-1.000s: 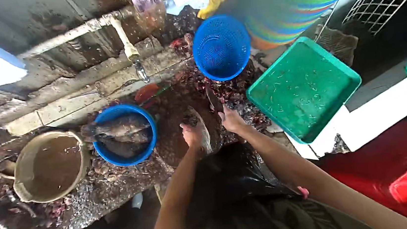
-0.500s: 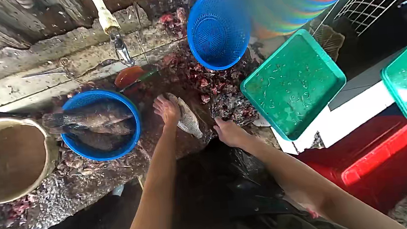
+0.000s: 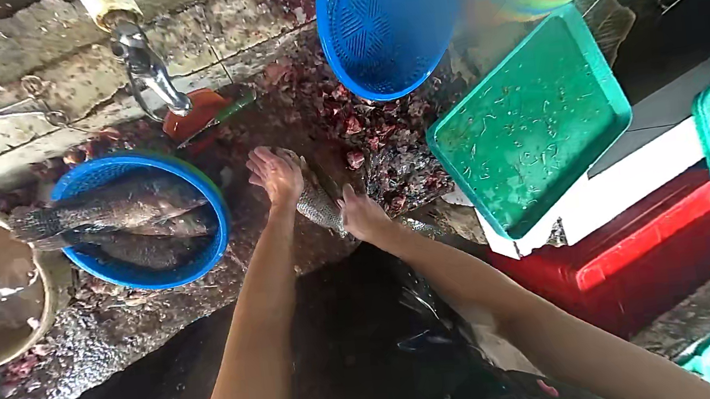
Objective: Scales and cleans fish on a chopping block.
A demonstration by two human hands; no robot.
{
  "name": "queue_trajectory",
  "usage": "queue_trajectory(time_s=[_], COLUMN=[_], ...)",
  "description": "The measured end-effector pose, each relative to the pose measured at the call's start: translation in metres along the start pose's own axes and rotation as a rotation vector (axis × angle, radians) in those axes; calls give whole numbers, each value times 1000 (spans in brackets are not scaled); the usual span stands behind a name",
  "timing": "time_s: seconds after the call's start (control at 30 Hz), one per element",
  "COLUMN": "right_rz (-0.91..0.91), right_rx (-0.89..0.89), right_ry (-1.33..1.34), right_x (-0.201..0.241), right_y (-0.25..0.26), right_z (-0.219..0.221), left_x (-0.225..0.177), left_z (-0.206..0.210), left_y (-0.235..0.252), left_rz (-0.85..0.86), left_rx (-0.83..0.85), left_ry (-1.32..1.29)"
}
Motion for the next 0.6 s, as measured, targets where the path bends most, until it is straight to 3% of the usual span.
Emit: queue_trajectory(time_s=[0.27,0.43,0.6], right_rz=[-37,-119,-100], right_rx=[-179,-378,-83], right_ry=[102,257,80], right_x=[29,-1,-39], right_y=[41,-6,-45], right_z=[-12,-4,-1], left_x=[-5,-2,1], left_z=[-2,-10,-6], left_y=[-8,-11,-13], left_rz=[-23,-45,-66], left_rx=[-23,-88,-76], left_ry=[-3,-46,-52])
Point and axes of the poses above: each hand's wrist, its own y-axis towards the middle knuckle, its own z-axis out of the palm, x = y × z, the point moved 2 cm from there along y, towards the middle knuckle
